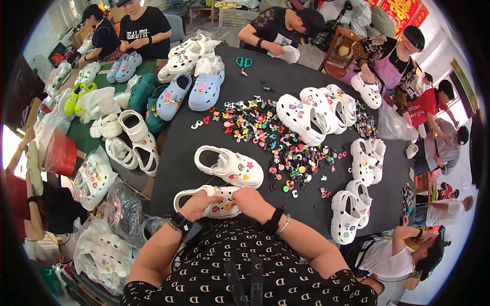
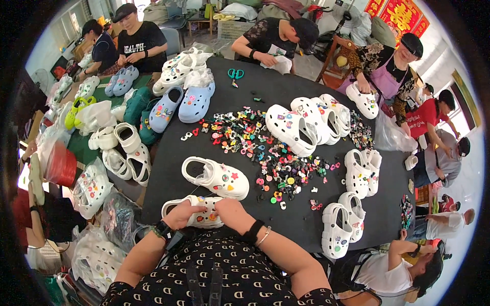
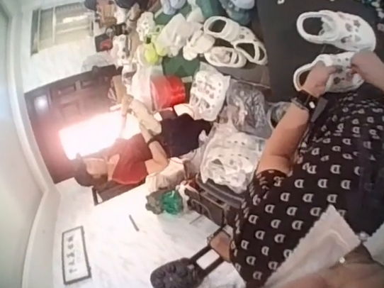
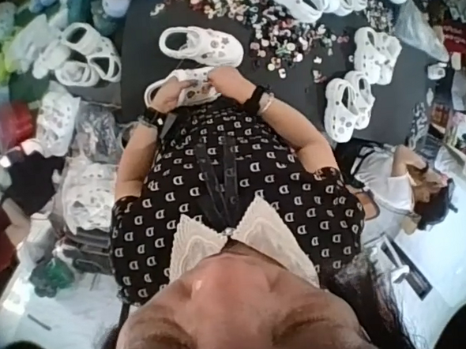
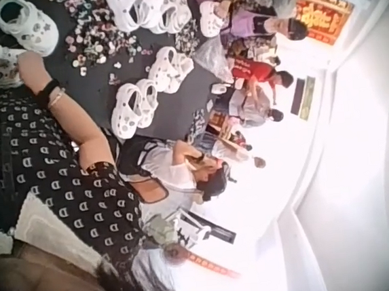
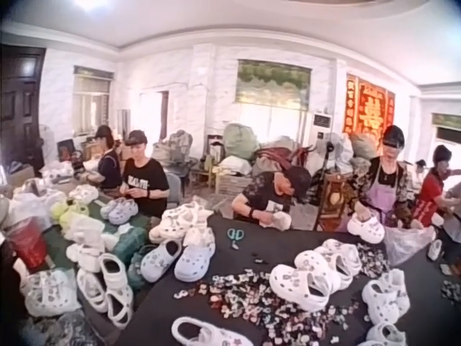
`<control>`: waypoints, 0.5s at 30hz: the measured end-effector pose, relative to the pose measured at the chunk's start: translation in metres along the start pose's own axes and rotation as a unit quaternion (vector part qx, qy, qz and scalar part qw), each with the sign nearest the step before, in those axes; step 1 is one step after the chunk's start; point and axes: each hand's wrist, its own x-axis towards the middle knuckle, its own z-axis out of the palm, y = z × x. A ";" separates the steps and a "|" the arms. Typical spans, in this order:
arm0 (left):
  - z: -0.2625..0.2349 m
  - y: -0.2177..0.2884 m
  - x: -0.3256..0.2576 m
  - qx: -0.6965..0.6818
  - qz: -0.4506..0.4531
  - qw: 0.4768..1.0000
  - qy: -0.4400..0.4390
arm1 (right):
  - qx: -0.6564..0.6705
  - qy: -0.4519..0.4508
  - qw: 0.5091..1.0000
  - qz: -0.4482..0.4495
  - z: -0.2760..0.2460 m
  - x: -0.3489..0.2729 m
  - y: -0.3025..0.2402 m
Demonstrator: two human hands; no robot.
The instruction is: Manually attaching decorative charms to rubber clogs and placing them into individual plastic bags.
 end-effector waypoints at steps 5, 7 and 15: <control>0.001 -0.002 0.000 0.008 0.011 1.000 -0.008 | -0.044 0.024 0.999 0.003 -0.006 0.005 -0.012; 0.001 -0.003 0.000 0.006 0.012 1.000 -0.007 | -0.040 0.013 0.999 0.020 -0.004 0.008 -0.010; 0.003 -0.002 0.004 0.038 0.027 0.999 -0.028 | -0.085 0.115 0.990 0.013 -0.013 0.020 -0.013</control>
